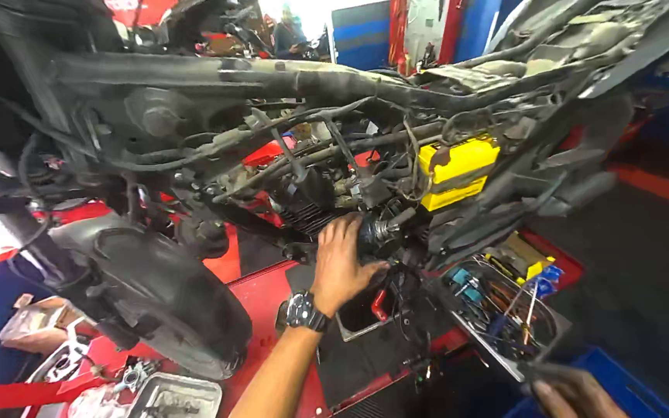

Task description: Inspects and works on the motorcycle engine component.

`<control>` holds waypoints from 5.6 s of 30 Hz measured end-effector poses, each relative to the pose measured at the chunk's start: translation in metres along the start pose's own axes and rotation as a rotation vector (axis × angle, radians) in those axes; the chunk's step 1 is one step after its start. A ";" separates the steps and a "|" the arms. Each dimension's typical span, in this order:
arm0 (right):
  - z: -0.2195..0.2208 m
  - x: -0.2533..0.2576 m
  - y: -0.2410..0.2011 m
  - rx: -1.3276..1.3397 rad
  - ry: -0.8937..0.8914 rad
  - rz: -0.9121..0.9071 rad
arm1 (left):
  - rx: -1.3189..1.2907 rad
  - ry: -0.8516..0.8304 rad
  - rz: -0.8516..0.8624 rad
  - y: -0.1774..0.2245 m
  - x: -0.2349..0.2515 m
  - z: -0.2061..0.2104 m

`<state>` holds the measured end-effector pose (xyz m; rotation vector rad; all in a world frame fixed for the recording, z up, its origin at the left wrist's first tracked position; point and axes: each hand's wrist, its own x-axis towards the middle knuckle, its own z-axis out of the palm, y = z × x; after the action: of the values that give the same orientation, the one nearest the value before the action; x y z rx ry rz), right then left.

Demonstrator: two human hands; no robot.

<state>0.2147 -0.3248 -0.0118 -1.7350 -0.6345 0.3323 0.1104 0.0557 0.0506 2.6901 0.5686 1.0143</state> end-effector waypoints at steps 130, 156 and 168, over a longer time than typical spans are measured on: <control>0.190 0.179 -0.047 -0.206 0.168 -0.898 | 0.112 -0.047 0.065 -0.022 0.012 0.017; 0.136 0.231 -0.060 -0.389 -0.273 -1.294 | 0.068 -0.094 0.054 -0.018 0.016 0.012; 0.135 0.258 -0.040 -0.436 -0.293 -1.609 | 0.088 -0.109 0.050 -0.016 0.017 0.010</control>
<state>0.3423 -0.0620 0.0192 -1.0422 -2.1496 -0.7435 0.1247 0.0773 0.0480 2.8296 0.5391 0.8668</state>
